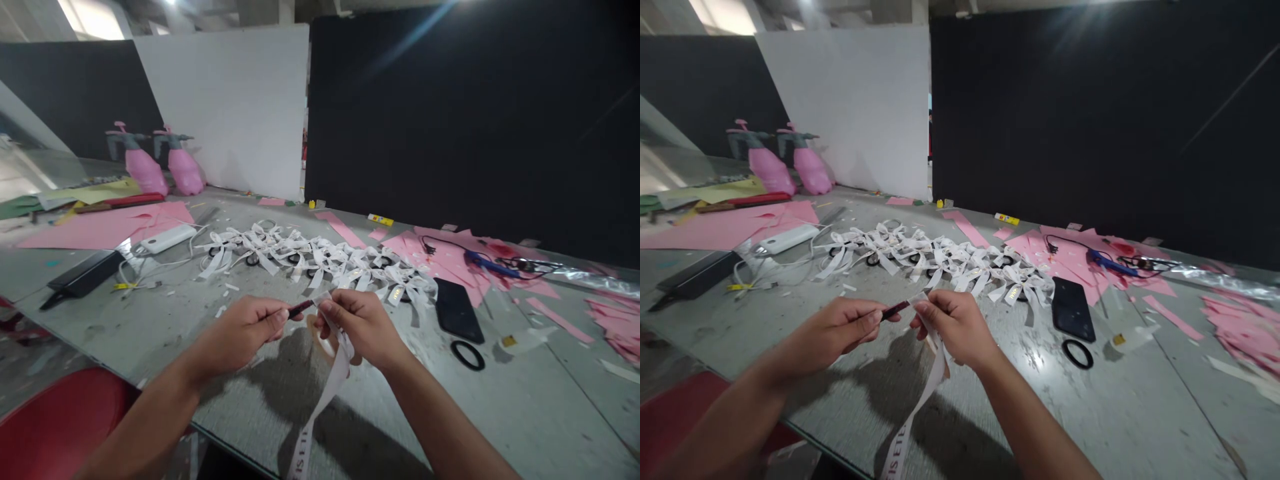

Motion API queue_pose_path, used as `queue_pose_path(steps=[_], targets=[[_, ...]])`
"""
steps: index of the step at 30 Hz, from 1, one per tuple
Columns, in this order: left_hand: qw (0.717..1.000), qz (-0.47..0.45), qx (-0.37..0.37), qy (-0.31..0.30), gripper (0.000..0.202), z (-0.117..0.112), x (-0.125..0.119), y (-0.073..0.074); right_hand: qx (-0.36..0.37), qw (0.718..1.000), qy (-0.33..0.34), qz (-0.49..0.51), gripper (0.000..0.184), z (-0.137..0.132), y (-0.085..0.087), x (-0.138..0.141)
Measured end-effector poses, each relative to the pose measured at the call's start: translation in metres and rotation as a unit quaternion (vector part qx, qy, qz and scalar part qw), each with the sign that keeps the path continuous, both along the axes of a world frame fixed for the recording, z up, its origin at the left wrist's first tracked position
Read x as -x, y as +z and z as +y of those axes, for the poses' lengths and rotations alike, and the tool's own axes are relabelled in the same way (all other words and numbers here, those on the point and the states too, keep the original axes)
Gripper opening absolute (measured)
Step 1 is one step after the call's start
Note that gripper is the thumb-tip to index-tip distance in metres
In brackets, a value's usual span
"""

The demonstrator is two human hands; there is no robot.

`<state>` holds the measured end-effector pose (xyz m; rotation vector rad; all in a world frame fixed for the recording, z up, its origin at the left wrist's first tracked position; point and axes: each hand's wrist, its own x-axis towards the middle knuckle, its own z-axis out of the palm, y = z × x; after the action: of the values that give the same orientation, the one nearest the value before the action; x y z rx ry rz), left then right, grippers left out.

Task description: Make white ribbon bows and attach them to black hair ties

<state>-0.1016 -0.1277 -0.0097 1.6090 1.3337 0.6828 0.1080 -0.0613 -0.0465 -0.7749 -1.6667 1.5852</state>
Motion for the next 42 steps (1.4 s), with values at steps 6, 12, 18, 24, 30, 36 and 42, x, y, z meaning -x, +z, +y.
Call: queue_pose_path(steps=[6,12,18,24,30,36,42], targets=[[0.999,-0.017,0.010,0.051,0.039,-0.006,-0.006,-0.011,-0.017,1.000,-0.018,0.015,0.039,-0.001,0.000,0.000],[0.996,-0.055,0.042,0.056,0.043,-0.003,-0.007,-0.017,-0.027,1.000,-0.015,-0.001,0.040,0.000,0.001,-0.002],[0.990,-0.109,0.074,0.053,0.043,0.002,-0.010,-0.019,-0.030,0.999,-0.011,-0.030,0.042,-0.001,-0.003,0.002],[0.983,-0.150,0.086,0.062,0.045,-0.002,-0.009,-0.027,-0.024,0.998,-0.040,-0.032,0.038,0.000,0.002,-0.001],[0.979,-0.158,0.099,0.080,0.048,-0.007,-0.006,-0.031,-0.004,0.999,-0.022,-0.030,0.043,-0.003,-0.002,0.001],[0.981,-0.157,0.096,0.064,0.045,-0.004,-0.006,-0.029,-0.032,0.998,-0.017,-0.051,0.045,-0.005,-0.003,0.004],[0.981,-0.163,0.086,0.066,0.048,-0.010,-0.004,-0.031,-0.021,0.999,-0.011,-0.039,0.041,-0.004,-0.004,0.002]])
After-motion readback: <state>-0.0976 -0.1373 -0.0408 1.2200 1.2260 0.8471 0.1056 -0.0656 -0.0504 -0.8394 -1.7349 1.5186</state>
